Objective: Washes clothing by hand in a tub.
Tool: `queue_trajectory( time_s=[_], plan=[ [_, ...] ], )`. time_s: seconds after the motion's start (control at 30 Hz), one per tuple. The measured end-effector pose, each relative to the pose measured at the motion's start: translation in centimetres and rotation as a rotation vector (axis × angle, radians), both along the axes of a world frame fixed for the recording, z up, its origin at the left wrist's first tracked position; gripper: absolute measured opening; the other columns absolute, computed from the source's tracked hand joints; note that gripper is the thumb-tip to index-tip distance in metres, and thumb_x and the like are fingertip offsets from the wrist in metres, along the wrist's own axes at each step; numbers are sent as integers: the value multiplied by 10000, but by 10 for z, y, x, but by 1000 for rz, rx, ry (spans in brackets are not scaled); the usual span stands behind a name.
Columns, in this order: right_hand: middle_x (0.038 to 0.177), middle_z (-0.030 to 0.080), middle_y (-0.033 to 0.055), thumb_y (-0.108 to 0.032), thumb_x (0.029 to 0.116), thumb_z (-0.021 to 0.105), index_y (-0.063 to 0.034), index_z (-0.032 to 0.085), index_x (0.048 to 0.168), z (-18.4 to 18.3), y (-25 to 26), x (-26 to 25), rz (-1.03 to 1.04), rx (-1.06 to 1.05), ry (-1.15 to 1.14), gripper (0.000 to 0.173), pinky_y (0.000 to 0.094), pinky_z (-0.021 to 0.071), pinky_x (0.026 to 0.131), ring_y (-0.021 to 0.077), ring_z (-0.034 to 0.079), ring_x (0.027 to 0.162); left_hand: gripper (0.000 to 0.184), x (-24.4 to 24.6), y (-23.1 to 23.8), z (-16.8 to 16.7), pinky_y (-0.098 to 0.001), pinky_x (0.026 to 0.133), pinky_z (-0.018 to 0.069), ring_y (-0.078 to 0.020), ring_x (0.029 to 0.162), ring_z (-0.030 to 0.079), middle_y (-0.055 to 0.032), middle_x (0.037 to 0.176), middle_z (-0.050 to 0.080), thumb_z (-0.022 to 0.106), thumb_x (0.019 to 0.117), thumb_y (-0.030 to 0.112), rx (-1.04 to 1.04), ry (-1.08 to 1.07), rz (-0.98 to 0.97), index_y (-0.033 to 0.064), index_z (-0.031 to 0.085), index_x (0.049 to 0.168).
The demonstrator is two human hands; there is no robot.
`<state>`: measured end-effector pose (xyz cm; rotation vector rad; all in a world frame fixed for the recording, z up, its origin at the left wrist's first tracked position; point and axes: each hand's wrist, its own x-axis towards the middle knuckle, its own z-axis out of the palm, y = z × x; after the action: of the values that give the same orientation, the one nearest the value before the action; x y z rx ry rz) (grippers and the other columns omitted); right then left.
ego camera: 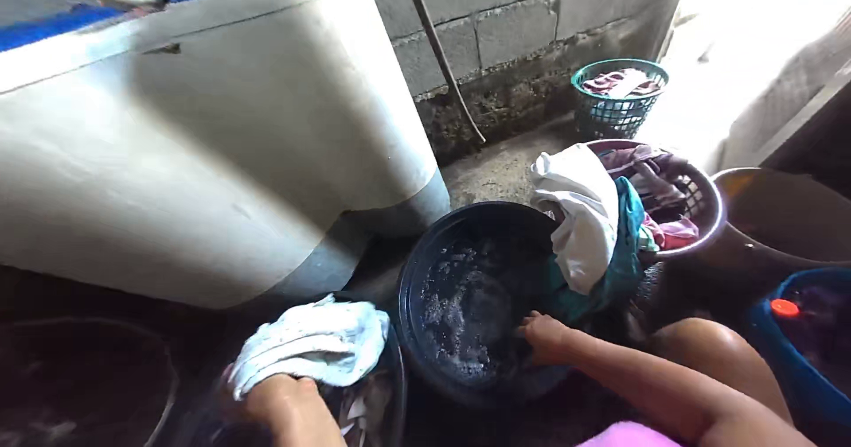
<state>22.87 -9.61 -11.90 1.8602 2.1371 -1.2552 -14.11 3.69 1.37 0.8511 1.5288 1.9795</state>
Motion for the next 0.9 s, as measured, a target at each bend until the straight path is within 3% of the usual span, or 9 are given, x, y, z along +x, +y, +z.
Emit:
queue_trajectory(
  time_s=[0.07,0.13,0.23,0.4,0.53,0.6,0.67,0.8,0.9],
  plan=[
    [1461,543,256,-429,846,835,-97,593,1435,-9,-13,6,46,-100,-82,718,736,351,1086,516,407,1409,556,-1,1,-20,-376,1144,416,-258,1391,469,-226,1522,447,512,1026,44,-222,159,109,-43,317,1539],
    [1484,527,248,-468,828,839,-109,595,1438,-19,-23,11,75,-152,-157,749,739,317,1106,508,382,1431,824,-14,-3,-56,-525,1153,383,-423,1428,404,-332,1551,362,714,892,9,-647,385,-27,-77,238,1559],
    [1489,523,244,-510,851,804,-95,614,1411,-27,-28,25,-5,-143,-182,723,726,304,1126,490,382,1441,744,-23,6,-89,-621,1112,387,-494,1362,459,-388,1444,461,811,872,140,-982,614,-327,-146,428,1442],
    [1408,572,286,-423,889,787,-25,679,1298,5,-24,57,-211,25,-171,581,726,337,1106,524,429,1388,581,16,-3,-41,-569,1194,299,-437,1461,363,-330,1519,419,706,971,183,-631,736,-439,-43,495,1463],
    [1369,584,290,-290,905,755,-40,690,1269,61,-27,102,-614,344,-218,447,708,383,1068,517,469,1347,522,42,-21,-26,-569,1190,300,-465,1440,381,-351,1485,446,698,970,168,-496,858,-512,-64,545,1412],
    [1391,546,327,-302,872,789,-64,638,1353,89,-32,124,-850,420,-295,558,734,374,1047,547,450,1350,513,54,-29,-21,-573,1190,290,-483,1445,362,-369,1489,428,711,961,156,-488,912,-552,-69,558,1396],
    [1482,469,313,-420,804,852,-174,507,1505,100,-33,152,-972,346,-298,819,723,379,1059,536,379,1416,515,64,-35,-18,-579,1189,292,-499,1454,343,-387,1510,387,726,945,143,-468,955,-585,-61,567,1390],
    [1679,148,289,-512,744,895,-295,148,1665,91,-19,194,-992,232,-202,1205,744,267,1129,528,199,1519,502,76,-36,-22,-606,1160,327,-527,1446,340,-394,1536,341,750,919,135,-422,1031,-641,-50,598,1361],
    [1681,81,315,-496,700,928,-282,59,1672,67,5,212,-955,146,-183,1321,734,310,1118,549,252,1493,486,82,-31,-28,-613,1148,343,-527,1436,355,-384,1546,332,768,898,131,-429,1071,-653,-30,625,1335]
  ],
)
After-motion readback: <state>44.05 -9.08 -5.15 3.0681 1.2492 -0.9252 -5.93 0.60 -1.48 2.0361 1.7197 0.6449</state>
